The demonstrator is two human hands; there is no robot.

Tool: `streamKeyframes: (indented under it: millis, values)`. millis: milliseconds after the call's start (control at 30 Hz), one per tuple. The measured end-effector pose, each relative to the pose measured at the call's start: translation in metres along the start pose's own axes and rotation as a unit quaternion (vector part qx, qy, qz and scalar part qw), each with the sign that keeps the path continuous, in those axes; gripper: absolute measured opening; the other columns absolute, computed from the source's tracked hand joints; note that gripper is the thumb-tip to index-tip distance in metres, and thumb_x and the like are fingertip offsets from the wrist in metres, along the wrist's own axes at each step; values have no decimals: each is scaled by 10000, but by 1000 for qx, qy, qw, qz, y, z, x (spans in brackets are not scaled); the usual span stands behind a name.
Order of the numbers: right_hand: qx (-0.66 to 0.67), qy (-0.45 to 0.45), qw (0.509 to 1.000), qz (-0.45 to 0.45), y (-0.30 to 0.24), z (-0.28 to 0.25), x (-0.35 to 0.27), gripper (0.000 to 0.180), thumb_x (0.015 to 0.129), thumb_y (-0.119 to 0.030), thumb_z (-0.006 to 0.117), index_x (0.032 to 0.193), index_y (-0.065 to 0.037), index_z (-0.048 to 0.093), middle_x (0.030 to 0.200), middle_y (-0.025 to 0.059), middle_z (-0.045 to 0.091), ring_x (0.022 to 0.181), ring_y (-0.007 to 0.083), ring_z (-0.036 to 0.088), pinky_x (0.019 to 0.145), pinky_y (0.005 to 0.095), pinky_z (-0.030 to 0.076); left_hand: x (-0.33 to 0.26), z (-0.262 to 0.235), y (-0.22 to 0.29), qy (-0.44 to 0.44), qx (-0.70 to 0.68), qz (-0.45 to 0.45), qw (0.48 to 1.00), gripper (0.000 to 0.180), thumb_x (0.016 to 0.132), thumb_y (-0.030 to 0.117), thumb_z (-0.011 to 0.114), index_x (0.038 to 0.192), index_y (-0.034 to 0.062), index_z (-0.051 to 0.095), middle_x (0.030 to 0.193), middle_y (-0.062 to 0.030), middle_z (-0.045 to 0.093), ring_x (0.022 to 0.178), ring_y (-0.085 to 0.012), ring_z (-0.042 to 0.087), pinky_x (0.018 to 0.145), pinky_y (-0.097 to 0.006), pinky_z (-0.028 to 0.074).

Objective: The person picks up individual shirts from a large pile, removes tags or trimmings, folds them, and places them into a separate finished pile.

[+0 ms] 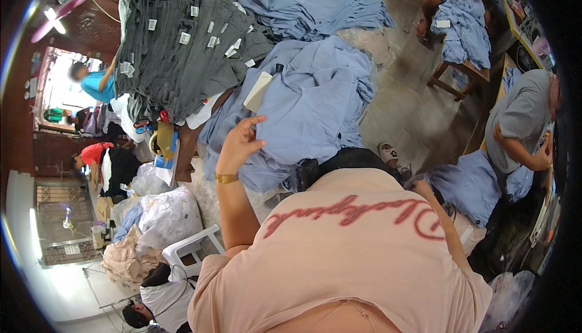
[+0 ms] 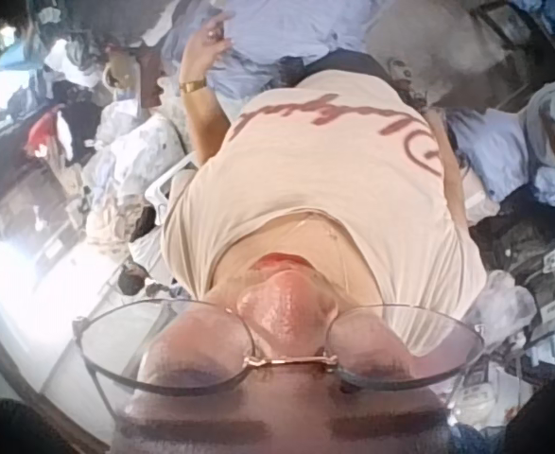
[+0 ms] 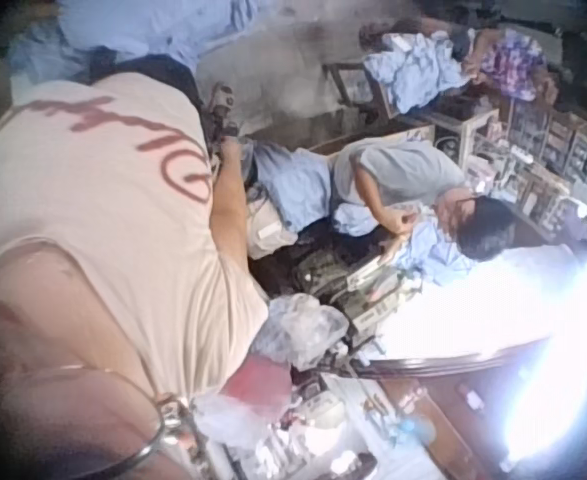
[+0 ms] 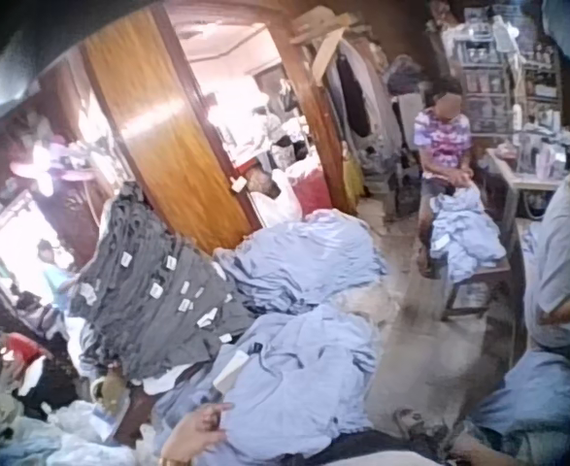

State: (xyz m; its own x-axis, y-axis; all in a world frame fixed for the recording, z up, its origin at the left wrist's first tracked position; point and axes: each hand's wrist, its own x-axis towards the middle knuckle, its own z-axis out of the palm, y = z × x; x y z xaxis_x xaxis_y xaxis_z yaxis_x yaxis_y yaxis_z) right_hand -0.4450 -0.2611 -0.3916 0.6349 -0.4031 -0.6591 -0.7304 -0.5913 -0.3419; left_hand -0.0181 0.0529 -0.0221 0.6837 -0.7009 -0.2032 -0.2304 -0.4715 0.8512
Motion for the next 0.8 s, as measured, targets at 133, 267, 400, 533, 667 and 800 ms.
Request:
streamKeyframes:
  millis: [133, 267, 400, 533, 667, 800]
  values:
    - [4, 12, 999, 39, 6, -5, -16, 238, 735, -178, 516, 921, -97, 640, 922, 184, 611, 870, 349, 586, 764, 393, 456, 2, 3, 1, 18, 13, 11, 1000, 547, 595, -87, 568, 1119, 71, 544, 783, 20, 377, 641, -64, 348, 577, -176, 337]
    - [89, 27, 995, 34, -7, -18, -10, 239, 721, -141, 515, 920, -80, 632, 934, 189, 606, 875, 349, 581, 772, 395, 452, 5, 3, 13, 20, 13, 2, 1000, 555, 589, -109, 517, 1111, 76, 548, 893, 18, 404, 673, -66, 347, 583, -173, 339]
    - [101, 19, 994, 33, -33, -22, 2, 251, 721, -122, 511, 937, -71, 627, 942, 195, 603, 883, 347, 576, 773, 390, 449, 9, -1, 9, 11, 11, 30, 999, 562, 585, -120, 508, 1113, 69, 545, 934, 24, 412, 664, -69, 335, 582, -175, 340]
    - [84, 28, 996, -4, -45, -22, 10, 255, 730, -129, 510, 949, -65, 623, 947, 196, 602, 900, 347, 571, 781, 387, 447, 8, 0, 17, 24, 10, 37, 999, 591, 582, -125, 507, 1137, 73, 536, 949, 30, 414, 670, -70, 322, 581, -176, 336]
    - [78, 48, 996, 20, -44, -17, 8, 258, 682, -122, 517, 908, -60, 624, 893, 191, 611, 863, 337, 585, 763, 401, 455, 11, -1, 19, 12, -17, 75, 997, 626, 586, -130, 508, 1182, 61, 503, 1033, 22, 440, 757, -65, 395, 644, -174, 357]
    - [35, 8, 999, 26, -37, -22, 2, 255, 720, -147, 508, 930, -60, 622, 935, 191, 605, 897, 341, 576, 787, 399, 448, 14, -1, 21, -31, -185, 87, 978, 670, 599, -143, 513, 1245, 8, 418, 1192, -32, 430, 1000, -116, 441, 813, -209, 369]
